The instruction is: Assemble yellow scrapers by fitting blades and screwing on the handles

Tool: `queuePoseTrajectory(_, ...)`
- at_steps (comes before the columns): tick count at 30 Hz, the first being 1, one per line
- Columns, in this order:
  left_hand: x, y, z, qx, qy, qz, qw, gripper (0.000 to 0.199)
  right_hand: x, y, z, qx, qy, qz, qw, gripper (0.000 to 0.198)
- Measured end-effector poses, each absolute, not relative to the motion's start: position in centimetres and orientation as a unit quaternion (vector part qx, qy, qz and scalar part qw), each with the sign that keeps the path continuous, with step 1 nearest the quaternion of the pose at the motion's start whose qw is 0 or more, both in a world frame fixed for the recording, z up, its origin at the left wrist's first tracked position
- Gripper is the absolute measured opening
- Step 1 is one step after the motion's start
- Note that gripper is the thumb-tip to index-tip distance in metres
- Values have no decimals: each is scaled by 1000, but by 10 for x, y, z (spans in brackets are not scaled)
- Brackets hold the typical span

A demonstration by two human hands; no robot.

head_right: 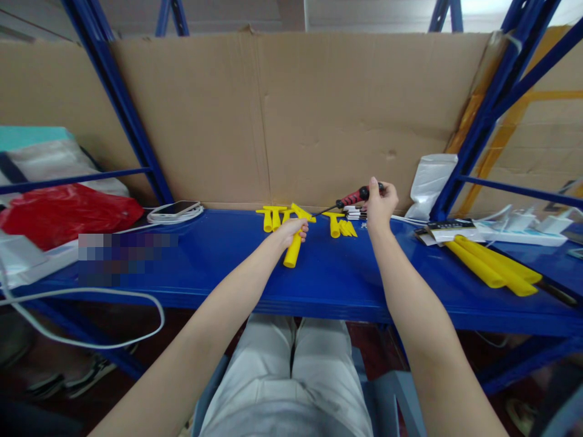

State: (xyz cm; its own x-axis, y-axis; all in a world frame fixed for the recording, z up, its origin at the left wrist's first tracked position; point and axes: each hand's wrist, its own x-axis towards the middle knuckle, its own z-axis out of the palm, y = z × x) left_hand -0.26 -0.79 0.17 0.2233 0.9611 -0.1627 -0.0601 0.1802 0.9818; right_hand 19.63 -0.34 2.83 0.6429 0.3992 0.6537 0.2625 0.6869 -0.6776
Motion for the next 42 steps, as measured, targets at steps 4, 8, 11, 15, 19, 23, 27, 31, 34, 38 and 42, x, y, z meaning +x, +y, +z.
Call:
queuePoseTrajectory(4, -2, -9, 3, 486, 463, 419, 612, 25, 194, -4, 28, -392, -418, 52, 818, 43)
queuePoseTrajectory(8, -2, -11, 4, 489, 458, 416, 615, 24, 194, -4, 28, -393, -415, 48, 819, 42)
queuePoseTrajectory(11, -2, -11, 4, 492, 453, 414, 618, 23, 195, -3, 28, -395, -415, 46, 818, 41)
queuePoseTrajectory(15, -2, -11, 4, 498, 446, 410, 621, 23, 197, -2, 27, -397, -412, 42, 819, 39)
queuePoseTrajectory(19, -2, -10, 3, 503, 443, 404, 622, 24, 199, 0, 26, -409, -399, 37, 820, 38)
queuePoseTrajectory(23, -1, -9, 2, 504, 439, 406, 623, 24, 201, 0, 26, -420, -393, 35, 817, 36)
queuePoseTrajectory(27, -1, -8, 1, 503, 436, 410, 624, 23, 201, -1, 27, -427, -387, 40, 816, 35)
queuePoseTrajectory(31, -2, -7, 1, 500, 432, 407, 630, 24, 201, 0, 26, -426, -394, 36, 814, 35)
queuePoseTrajectory(34, -2, -5, 0, 495, 426, 403, 641, 23, 203, 2, 25, -427, -396, 33, 812, 36)
queuePoseTrajectory(38, -2, -4, 0, 485, 421, 404, 652, 23, 205, 2, 24, -422, -399, 34, 814, 38)
queuePoseTrajectory(42, -2, -3, -1, 482, 418, 405, 655, 23, 205, 3, 25, -413, -399, 25, 818, 40)
